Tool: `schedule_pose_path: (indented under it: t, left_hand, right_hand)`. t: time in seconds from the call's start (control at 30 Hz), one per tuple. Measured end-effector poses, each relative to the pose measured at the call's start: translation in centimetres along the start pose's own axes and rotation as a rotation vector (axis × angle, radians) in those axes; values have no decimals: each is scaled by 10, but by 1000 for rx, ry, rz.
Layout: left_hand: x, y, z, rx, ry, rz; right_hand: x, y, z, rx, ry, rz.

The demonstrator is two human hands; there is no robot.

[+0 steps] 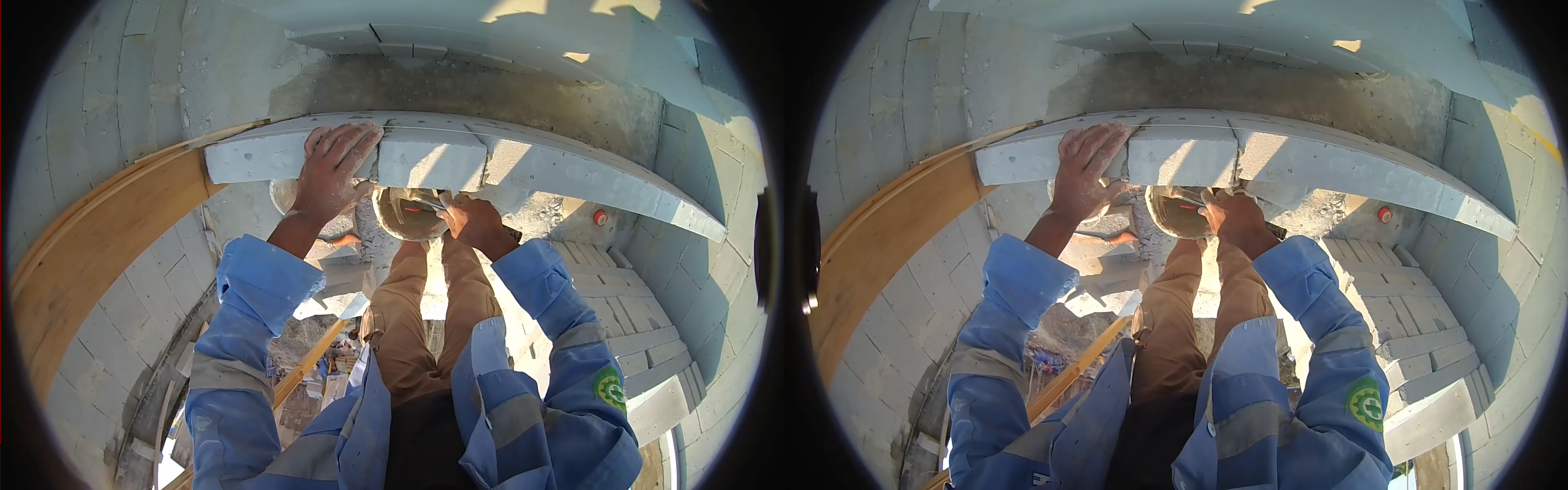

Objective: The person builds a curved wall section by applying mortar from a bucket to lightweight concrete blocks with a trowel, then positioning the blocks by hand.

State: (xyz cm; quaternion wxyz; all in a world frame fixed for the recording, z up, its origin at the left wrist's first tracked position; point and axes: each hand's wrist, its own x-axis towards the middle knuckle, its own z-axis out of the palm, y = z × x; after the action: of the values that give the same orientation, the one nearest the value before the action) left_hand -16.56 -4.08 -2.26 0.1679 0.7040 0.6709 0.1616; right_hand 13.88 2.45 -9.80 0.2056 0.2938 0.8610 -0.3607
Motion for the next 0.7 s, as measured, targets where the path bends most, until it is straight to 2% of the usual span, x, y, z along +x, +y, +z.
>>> schedule_pose_path:
  t: [0.1, 0.17, 0.2, 0.23, 0.3, 0.33, 0.37, 0.43, 0.53, 0.57, 0.63, 0.7]
  left_hand:
    - [0, 0, 1, -11, 10, 6]
    - [0, 0, 0, -6, -1, 2]
    - [0, 0, 0, -15, -1, 3]
    - [0, 1, 0, -24, 3, 3]
    - [0, 2, -1, -27, 3, -1]
    - [0, 2, 0, -35, 1, -1]
    - [1, 2, 0, -35, 4, 1]
    - [-1, 1, 0, -24, -7, -3]
    - [0, 2, -1, -26, -10, -6]
    - [1, 2, -2, -30, -11, -3]
    - [0, 2, -2, -35, 18, 10]
    - [0, 3, -1, -28, 8, -5]
  right_hand:
    - [-6, 0, 1, -52, 64, -121]
    - [-2, -5, -26, -128, -145, -72]
    - [-4, -5, -32, -37, -118, 12]
    - [-6, -6, -29, -40, -119, 7]
    - [-17, -11, -23, -57, 17, -29]
    - [-24, -18, -35, -101, -74, -81]
    - [-27, -23, -50, -103, -71, -81]
    - [-36, -33, -76, -217, -318, -273]
    - [-49, -44, -107, -312, -369, -312]
    - [-53, -43, -114, -311, -370, -308]
    - [-62, -37, -125, -263, -69, -150]
    - [-68, -41, -125, -293, -104, -145]
